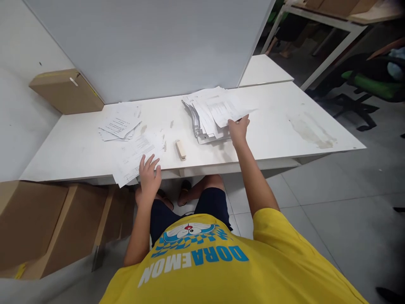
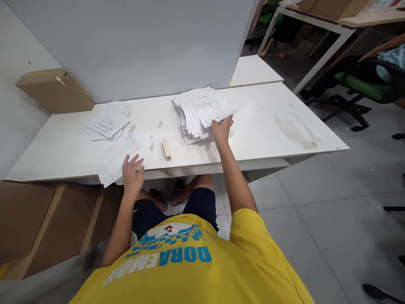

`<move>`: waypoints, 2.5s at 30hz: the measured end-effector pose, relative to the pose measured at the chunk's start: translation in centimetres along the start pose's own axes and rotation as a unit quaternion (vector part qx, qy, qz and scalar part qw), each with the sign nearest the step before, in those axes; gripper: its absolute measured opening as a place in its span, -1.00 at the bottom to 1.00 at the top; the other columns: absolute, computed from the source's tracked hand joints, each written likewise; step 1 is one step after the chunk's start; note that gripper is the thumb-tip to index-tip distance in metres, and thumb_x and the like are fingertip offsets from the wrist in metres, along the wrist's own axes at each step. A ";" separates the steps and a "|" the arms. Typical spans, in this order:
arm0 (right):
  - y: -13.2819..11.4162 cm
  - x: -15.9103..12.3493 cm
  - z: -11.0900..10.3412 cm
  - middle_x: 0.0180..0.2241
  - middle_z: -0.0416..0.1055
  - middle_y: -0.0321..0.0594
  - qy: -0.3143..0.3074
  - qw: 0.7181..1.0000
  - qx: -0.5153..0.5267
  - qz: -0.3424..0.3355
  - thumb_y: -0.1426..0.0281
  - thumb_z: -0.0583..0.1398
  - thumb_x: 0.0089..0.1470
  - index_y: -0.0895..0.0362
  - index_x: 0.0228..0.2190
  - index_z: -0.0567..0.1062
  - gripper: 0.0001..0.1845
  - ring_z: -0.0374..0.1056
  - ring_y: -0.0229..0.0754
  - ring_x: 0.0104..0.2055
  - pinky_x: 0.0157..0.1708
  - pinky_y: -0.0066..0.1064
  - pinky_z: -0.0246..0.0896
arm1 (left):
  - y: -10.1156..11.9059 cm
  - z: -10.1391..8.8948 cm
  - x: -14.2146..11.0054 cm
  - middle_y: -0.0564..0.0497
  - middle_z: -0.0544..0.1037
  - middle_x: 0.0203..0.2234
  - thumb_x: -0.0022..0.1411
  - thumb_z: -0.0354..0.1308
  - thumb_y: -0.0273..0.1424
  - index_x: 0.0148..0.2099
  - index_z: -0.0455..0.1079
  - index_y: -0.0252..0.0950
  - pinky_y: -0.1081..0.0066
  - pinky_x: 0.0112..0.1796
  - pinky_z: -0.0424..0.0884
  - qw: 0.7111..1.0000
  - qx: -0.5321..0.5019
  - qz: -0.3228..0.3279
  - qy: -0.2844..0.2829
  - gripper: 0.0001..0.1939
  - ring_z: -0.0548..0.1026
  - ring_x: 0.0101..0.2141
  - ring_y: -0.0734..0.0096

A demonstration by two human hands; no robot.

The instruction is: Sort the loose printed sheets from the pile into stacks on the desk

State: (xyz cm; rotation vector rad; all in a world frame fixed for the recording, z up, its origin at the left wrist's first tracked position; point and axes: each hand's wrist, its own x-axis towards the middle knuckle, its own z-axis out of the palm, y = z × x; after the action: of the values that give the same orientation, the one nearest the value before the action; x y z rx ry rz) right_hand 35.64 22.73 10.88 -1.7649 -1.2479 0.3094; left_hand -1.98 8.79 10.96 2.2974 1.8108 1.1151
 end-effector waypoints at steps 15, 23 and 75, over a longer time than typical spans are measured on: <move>-8.1 -10.0 3.2 0.02 0.18 0.20 -0.031 0.988 -0.077 -0.133 0.00 -0.09 0.24 0.17 0.33 -0.03 -0.21 0.14 0.30 0.09 0.03 0.23 0.07 | -0.9 1.6 -1.4 -0.33 0.43 0.07 0.35 -0.04 -0.11 0.18 0.35 -0.30 -0.24 0.19 0.05 0.985 0.113 -0.128 -0.009 -0.49 0.25 0.17 -0.21; -13.3 -17.4 8.2 -0.15 0.43 0.11 -0.217 0.913 -0.086 -0.335 0.27 -0.06 0.28 0.25 0.04 0.43 -0.52 0.31 0.13 -0.10 -0.10 -0.09 0.20 | -0.8 0.3 -3.5 -0.28 0.43 0.03 0.28 0.12 -0.21 0.06 0.40 -0.26 -0.10 0.13 0.19 0.983 0.159 -0.073 -0.059 -0.64 0.28 0.13 -0.17; -9.2 -20.1 12.6 0.07 0.45 0.01 -0.260 0.889 0.094 -0.365 0.34 -0.04 0.28 0.13 0.10 0.42 -0.56 0.34 0.05 0.15 0.14 0.03 0.29 | -9.3 -5.1 -1.3 -0.20 0.57 -0.04 0.33 -0.05 -0.55 0.17 0.39 -0.31 0.13 -0.02 0.35 0.957 0.221 0.104 -0.157 -0.58 0.49 -0.09 0.13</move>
State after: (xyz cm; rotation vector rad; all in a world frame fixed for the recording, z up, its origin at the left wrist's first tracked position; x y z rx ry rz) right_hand 12.77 13.07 5.48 -0.9563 -2.0845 0.4523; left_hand -12.62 8.69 10.22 2.7589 1.8669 0.3319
